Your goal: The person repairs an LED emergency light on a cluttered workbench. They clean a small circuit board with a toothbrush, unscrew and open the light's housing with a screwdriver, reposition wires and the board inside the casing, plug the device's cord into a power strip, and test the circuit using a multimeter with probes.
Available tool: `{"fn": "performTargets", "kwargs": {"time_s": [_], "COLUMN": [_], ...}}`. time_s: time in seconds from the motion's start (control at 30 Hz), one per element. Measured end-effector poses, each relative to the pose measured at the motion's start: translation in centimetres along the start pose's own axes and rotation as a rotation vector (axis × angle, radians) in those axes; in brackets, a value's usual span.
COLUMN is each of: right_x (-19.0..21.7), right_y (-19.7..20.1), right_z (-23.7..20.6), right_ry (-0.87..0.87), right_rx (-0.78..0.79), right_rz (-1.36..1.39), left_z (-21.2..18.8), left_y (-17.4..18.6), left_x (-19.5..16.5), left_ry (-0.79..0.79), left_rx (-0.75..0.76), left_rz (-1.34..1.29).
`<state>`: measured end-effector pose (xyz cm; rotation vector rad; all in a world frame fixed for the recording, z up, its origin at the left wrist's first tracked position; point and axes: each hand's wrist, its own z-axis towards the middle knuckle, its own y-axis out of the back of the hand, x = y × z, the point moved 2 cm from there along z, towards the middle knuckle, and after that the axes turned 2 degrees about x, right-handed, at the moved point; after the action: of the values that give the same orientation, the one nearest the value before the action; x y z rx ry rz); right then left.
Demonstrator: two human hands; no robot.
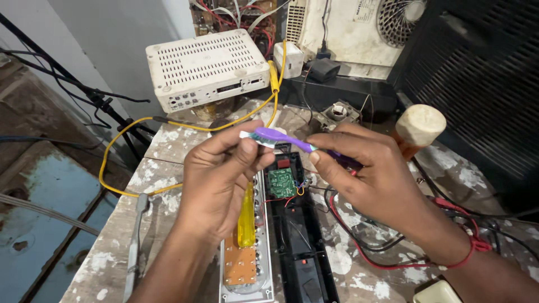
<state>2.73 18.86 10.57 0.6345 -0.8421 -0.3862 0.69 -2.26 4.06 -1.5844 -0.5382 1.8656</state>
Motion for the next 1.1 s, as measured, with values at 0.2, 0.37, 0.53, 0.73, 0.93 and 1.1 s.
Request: {"fn": "performTargets", "kwargs": {"time_s": [0.2, 0.37, 0.53, 0.73, 0.93, 1.1], "right_x": [0.3, 0.1, 0.2, 0.2, -0.9, -2.5], "right_y": [0.2, 0.0, 0.0, -0.2, 0.6, 2.4], "right_z": [-0.2, 0.0, -0.1, -0.1, 0.3, 0.6], "right_ry": [0.099, -0.005, -0.001, 0.053, -0.173, -0.364], "right_rx": [0.019, 0.004, -0.009, 0.022, 0.081, 0.017], "right_rz": [-0.002, 0.000, -0.017, 0.002, -0.043, -0.097], "left_z": [0.2, 0.1, 0.1, -0.1, 0.0, 0.0], "left_y": [0.2, -0.2, 0.2, -0.2, -0.4, -0.5], "left_x": [-0.1, 0.6, 0.2, 0.8, 0.6, 0.0], "left_ry": [-0.025, 0.009, -0.011, 0.002, 0.009, 0.063], "left_rx": [0.024, 0.050, -0.008, 0.033, -0.014, -0.034], "left_rz": [-0.016, 0.001, 0.008, 0.088, 0.093, 0.205]}}
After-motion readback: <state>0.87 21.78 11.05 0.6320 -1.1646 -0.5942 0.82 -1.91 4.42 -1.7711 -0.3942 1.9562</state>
